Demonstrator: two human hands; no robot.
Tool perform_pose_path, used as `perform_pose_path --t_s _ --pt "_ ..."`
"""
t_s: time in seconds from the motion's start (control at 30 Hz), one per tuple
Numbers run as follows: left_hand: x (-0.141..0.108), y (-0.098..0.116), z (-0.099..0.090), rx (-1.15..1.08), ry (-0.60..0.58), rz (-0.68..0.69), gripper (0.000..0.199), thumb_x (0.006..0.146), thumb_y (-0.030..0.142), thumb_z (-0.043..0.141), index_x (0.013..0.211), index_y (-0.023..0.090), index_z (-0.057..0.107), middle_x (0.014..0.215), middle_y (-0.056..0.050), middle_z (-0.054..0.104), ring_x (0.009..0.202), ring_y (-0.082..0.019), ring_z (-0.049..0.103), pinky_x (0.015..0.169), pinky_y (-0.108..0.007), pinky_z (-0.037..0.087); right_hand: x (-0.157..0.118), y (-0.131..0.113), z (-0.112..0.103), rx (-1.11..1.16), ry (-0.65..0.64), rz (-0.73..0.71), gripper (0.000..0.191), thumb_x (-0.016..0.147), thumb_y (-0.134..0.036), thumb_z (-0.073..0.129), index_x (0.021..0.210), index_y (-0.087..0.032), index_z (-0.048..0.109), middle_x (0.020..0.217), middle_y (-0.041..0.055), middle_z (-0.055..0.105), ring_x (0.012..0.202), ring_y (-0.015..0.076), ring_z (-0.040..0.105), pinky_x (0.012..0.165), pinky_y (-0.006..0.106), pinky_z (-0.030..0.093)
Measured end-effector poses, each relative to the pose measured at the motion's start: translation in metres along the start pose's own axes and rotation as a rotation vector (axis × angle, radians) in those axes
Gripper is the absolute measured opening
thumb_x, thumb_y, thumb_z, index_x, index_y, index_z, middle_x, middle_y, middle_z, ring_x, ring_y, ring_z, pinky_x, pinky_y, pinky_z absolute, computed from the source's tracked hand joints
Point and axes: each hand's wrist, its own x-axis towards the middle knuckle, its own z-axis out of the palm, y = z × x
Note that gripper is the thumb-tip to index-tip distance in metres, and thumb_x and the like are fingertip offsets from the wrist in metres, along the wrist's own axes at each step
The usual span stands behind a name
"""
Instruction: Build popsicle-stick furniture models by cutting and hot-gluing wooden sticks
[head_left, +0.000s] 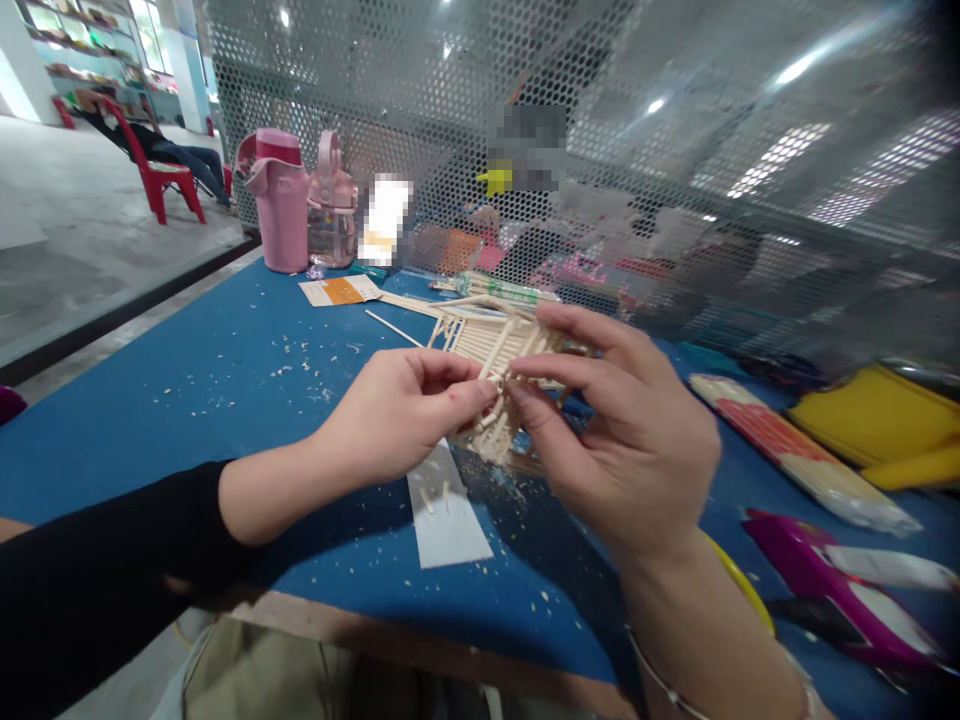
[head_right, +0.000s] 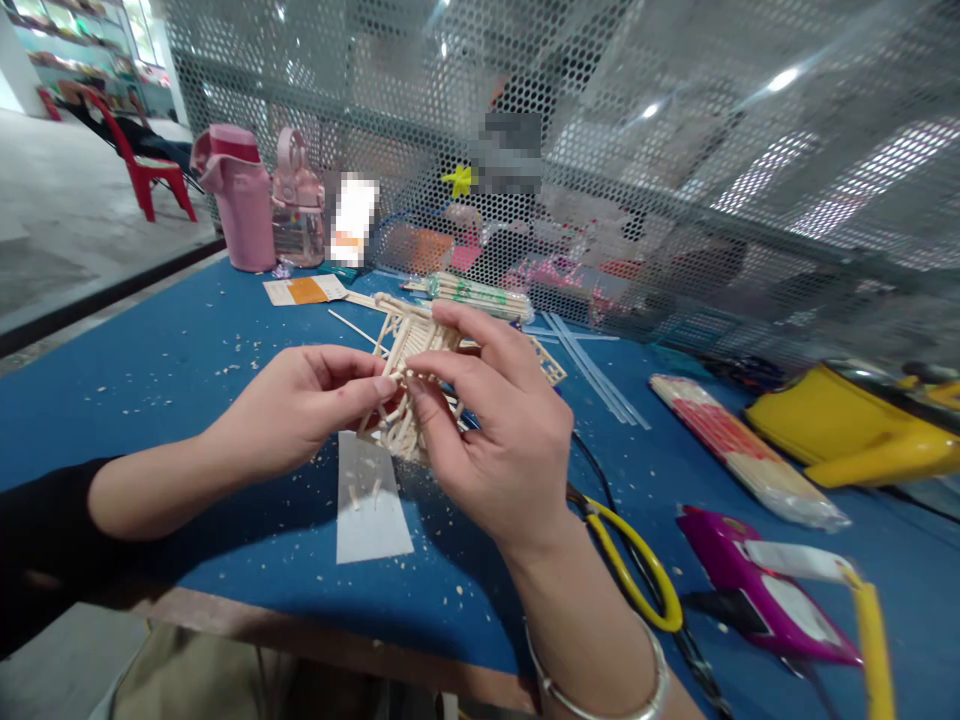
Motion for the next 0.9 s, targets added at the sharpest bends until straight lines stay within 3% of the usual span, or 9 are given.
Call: perform_pose_path --t_s 0.37,0.7,0.9 --pt "0.002 -0.004 -0.001 0.014 0.033 -0.021 0.020 0.081 0.027 0.061 0.067 0.013 0.064 0.059 0.002 0.056 0.052 -0.007 0.044 0.053 -0.022 0.036 -0.002 0.001 0.003 0.033 0.011 0.041 0.015 0.081 -0.016 0.062 0.092 -0.026 0.066 0.118 0.0076 0.066 0.109 0.0267 0.063 0.091 0.048 0.053" --pt "0.008 0.001 -0.006 -0.095 0.101 -0.070 0.016 0.079 0.023 0.066 0.068 0.012 0.066 0.059 0.002 0.059 0.049 -0.006 0.044 0.050 -0.021 0.034 -0.003 0.004 0.008 0.048 0.169 0.122 0.018 0.082 -0.020 0.061 0.098 -0.027 0.062 0.130 0.0102 0.055 0.125 0.0316 0.050 0.104 0.060 0.040" --pt "0.013 0.000 -0.010 -0.223 0.091 -0.083 0.013 0.079 0.019 0.065 0.068 0.012 0.067 0.063 0.000 0.063 0.052 -0.006 0.049 0.054 -0.021 0.039 -0.004 0.004 0.011 0.016 0.168 0.098 0.015 0.081 -0.018 0.062 0.094 -0.024 0.063 0.119 0.0119 0.059 0.115 0.0293 0.056 0.098 0.053 0.045"
